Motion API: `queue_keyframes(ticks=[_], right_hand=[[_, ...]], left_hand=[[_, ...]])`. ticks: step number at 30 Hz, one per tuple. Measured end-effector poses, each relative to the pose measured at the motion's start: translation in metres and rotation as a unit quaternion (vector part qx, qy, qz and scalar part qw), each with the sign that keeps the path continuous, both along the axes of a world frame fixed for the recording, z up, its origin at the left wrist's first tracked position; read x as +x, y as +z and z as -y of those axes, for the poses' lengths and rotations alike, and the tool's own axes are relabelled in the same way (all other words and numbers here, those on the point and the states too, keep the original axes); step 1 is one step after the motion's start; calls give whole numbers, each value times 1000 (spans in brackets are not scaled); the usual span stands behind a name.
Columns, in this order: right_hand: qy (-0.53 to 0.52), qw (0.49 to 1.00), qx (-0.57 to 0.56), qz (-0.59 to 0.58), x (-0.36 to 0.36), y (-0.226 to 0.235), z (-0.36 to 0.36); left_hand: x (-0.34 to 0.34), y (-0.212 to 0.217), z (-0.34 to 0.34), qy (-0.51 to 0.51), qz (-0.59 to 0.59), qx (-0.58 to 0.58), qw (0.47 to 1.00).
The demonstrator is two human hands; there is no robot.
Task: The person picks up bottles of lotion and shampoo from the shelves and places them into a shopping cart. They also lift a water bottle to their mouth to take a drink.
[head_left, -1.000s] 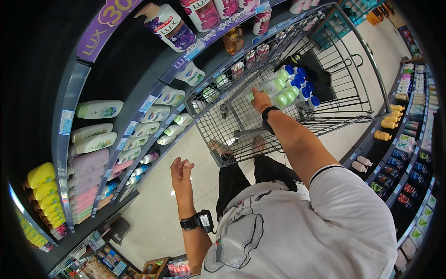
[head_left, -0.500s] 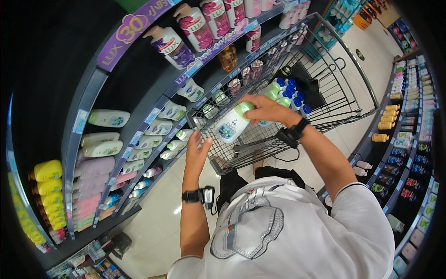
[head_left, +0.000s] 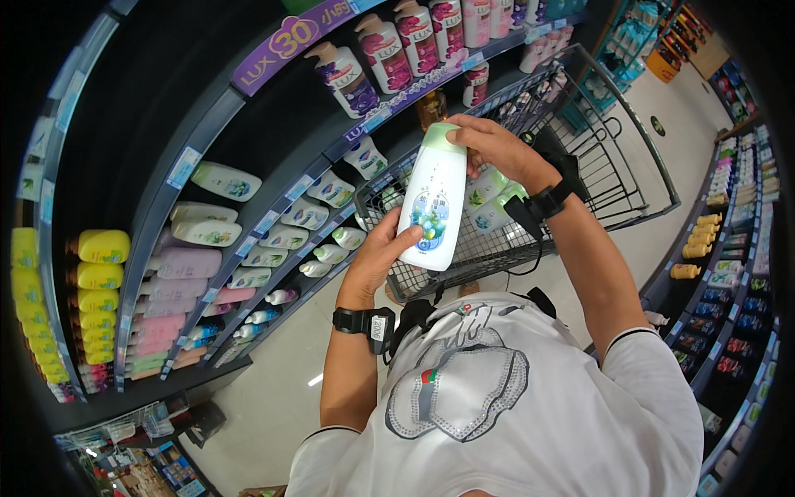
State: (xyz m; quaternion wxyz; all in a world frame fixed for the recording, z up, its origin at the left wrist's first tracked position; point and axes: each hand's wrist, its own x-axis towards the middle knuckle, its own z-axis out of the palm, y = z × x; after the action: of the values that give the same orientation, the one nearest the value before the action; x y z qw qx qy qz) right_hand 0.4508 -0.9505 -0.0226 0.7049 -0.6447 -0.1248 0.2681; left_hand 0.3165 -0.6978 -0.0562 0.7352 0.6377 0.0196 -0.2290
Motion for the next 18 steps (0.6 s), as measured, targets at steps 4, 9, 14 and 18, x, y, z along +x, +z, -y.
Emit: queue_keyframes(ticks=[4, 9, 14, 18], right_hand=[[-13, 1000, 14, -11, -14, 3, -29], [36, 998, 31, -50, -34, -10, -62], [33, 998, 35, -45, -50, -21, -82], [7, 997, 44, -66, -58, -18, -86]], left_hand=[[-8, 14, -2, 64, 11, 5, 998], [-18, 18, -7, 150, 35, -10, 988], [-29, 23, -16, 173, 41, -1, 984], [-35, 29, -14, 178, 35, 17, 983]])
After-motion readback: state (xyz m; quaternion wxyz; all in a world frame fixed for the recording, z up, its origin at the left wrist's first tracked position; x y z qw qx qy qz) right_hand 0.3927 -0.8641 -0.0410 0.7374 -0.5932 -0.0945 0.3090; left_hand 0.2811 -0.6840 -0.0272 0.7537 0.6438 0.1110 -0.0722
